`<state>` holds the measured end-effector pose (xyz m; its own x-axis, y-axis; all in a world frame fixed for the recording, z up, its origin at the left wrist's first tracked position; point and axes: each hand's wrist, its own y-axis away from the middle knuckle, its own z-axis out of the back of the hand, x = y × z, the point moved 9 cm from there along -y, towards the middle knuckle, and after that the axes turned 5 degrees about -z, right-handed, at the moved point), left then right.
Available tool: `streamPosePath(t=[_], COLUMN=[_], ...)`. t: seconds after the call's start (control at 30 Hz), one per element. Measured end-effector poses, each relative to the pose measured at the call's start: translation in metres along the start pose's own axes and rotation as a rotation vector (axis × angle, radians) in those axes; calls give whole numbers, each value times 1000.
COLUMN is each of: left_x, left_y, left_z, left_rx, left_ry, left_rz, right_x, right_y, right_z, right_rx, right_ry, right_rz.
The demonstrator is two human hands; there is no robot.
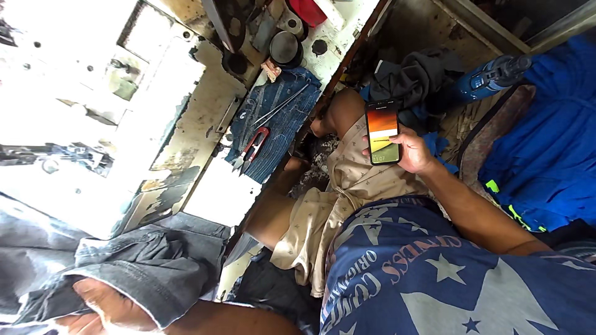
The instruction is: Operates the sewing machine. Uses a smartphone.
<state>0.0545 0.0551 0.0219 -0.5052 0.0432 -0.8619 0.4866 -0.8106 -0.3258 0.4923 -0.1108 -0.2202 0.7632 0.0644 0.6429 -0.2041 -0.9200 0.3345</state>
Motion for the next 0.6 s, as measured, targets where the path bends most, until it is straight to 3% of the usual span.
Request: streamPosePath(t=[0.17,0.3,0.37,0.53,0.6], left_x=[-4,48,55,45,9], left_y=[3,-30,-35,-29,-5], left_z=[-1,7,10,8,2], left_rx=[-8,167,163,143,64], left_ry=[67,209,210,197,98], left_rz=[24,-167,-175,-175,-34], right_x=[2,3,3,3,3], right_y=[1,2,2,1,2], right_z=[-2,-3,-3,-3,-3], right_rx=[-9,5,5,-1,-10], right_ry=[40,47,41,38,48], right_rz=[20,29,28,21,20])
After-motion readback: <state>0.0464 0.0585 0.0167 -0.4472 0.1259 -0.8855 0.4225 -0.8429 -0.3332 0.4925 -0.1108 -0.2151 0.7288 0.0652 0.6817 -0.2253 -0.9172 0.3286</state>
